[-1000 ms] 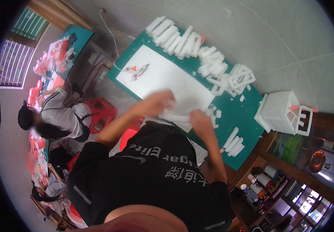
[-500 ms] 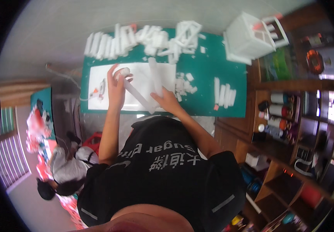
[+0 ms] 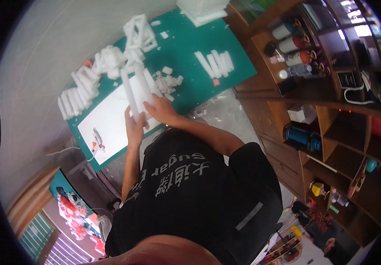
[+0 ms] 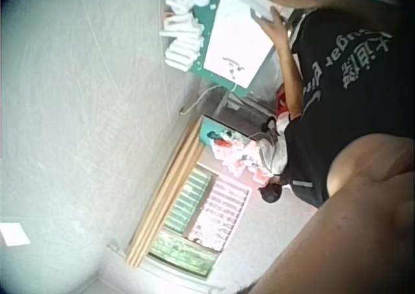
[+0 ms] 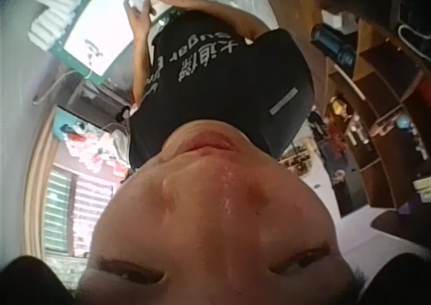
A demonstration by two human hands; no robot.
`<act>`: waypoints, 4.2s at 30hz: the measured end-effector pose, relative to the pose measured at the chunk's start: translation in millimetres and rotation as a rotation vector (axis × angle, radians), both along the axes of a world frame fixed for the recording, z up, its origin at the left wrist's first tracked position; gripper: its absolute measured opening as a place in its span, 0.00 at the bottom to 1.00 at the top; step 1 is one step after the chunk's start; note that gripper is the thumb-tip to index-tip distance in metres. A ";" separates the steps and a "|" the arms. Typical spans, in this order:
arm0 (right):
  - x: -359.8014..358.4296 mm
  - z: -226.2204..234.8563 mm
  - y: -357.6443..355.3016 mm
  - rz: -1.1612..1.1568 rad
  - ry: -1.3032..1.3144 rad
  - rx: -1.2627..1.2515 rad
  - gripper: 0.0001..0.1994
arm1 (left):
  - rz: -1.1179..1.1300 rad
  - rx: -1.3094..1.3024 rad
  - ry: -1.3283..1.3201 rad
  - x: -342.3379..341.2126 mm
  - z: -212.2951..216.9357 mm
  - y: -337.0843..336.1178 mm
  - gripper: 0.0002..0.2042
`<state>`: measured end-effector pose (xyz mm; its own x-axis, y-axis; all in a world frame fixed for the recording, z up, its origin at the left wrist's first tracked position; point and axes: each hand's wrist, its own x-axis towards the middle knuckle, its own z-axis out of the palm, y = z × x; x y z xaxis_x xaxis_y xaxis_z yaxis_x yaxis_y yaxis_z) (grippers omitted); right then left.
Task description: Applying hot glue to white foam blocks and assembling them into a structure.
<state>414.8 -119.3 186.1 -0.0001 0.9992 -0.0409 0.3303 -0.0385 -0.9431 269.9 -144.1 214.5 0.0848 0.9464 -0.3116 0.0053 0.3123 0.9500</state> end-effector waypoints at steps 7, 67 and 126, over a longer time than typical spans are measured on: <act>33.8 -2.0 -4.2 -0.025 -0.065 0.027 0.17 | -0.012 0.045 0.003 28.5 3.8 -3.3 0.27; 317.4 -9.1 4.0 -0.422 -0.784 -0.277 0.26 | -0.164 -0.043 0.102 -6.8 30.1 56.3 0.10; 133.7 5.6 -60.5 0.260 0.622 -0.403 0.13 | -0.986 0.173 -0.135 71.5 -54.4 55.5 0.30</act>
<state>548.5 -179.8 191.6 -0.3732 0.8723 -0.3160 -0.2084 -0.4107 -0.8876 341.4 -88.6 160.1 0.8783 0.4661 -0.1065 0.0758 0.0842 0.9936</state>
